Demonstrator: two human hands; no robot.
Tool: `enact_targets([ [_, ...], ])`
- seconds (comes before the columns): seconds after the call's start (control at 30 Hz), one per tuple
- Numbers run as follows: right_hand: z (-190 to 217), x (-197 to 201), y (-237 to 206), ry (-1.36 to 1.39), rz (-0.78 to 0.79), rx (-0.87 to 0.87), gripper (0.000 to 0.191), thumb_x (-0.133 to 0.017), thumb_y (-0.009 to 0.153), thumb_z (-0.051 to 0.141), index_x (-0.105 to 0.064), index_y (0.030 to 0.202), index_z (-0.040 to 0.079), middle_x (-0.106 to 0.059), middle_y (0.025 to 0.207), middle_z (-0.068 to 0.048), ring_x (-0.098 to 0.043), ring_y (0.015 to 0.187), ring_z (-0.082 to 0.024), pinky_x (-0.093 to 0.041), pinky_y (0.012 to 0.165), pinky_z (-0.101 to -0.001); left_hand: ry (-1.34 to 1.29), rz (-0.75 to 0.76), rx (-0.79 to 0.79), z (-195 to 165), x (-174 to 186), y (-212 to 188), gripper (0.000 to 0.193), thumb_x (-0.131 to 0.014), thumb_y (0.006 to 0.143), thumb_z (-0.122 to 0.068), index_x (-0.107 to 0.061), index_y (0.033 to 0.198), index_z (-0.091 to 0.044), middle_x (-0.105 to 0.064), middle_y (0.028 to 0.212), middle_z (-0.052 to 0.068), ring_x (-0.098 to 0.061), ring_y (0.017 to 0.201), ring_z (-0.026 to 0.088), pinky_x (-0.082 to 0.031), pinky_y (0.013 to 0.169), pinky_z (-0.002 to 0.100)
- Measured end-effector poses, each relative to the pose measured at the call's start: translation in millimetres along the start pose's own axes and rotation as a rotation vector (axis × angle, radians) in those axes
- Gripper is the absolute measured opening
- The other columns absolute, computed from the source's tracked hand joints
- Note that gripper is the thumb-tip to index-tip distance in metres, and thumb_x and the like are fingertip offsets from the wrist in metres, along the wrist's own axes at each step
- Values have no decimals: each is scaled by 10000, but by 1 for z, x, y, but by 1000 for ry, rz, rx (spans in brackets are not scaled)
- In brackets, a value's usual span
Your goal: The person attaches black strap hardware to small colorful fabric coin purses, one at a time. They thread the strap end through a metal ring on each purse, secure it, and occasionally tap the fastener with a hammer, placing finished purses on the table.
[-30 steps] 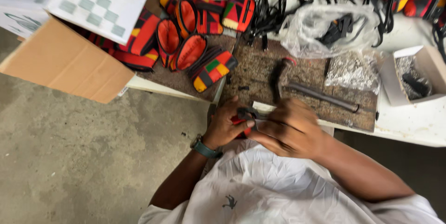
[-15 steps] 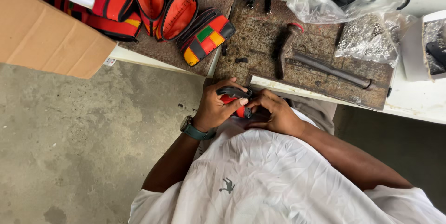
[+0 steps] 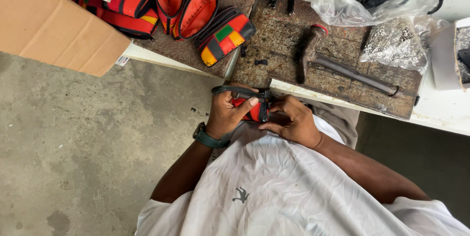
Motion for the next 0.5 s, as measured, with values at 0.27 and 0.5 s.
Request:
enact_targets([
  [0.27, -2, -5, -5, -25, -11, 35, 431, -941, 713, 211, -683, 1026, 64, -677, 1083, -116, -698, 998, -266, -588, 857, -355, -62, -36, 35, 7, -5, 0, 173, -745, 975, -107, -699, 1110, -9, -760, 1056, 65, -698, 975, 90, -566, 893, 271],
  [0.5, 3, -5, -2, -63, -5, 76, 446, -948, 717, 204, -662, 1016, 38, -681, 1027, -126, -694, 931, -293, -581, 807, -366, -84, -56, 14, 15, -6, -7, 169, -740, 985, -118, -704, 1101, -1, -759, 1056, 57, -692, 974, 96, -562, 892, 267],
])
Point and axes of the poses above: each hand's wrist, its own y-axis towards the middle knuckle, its own x-axis out of the back of the hand, z = x × y, the point moved 6 cm from there along y, towards the middle knuckle
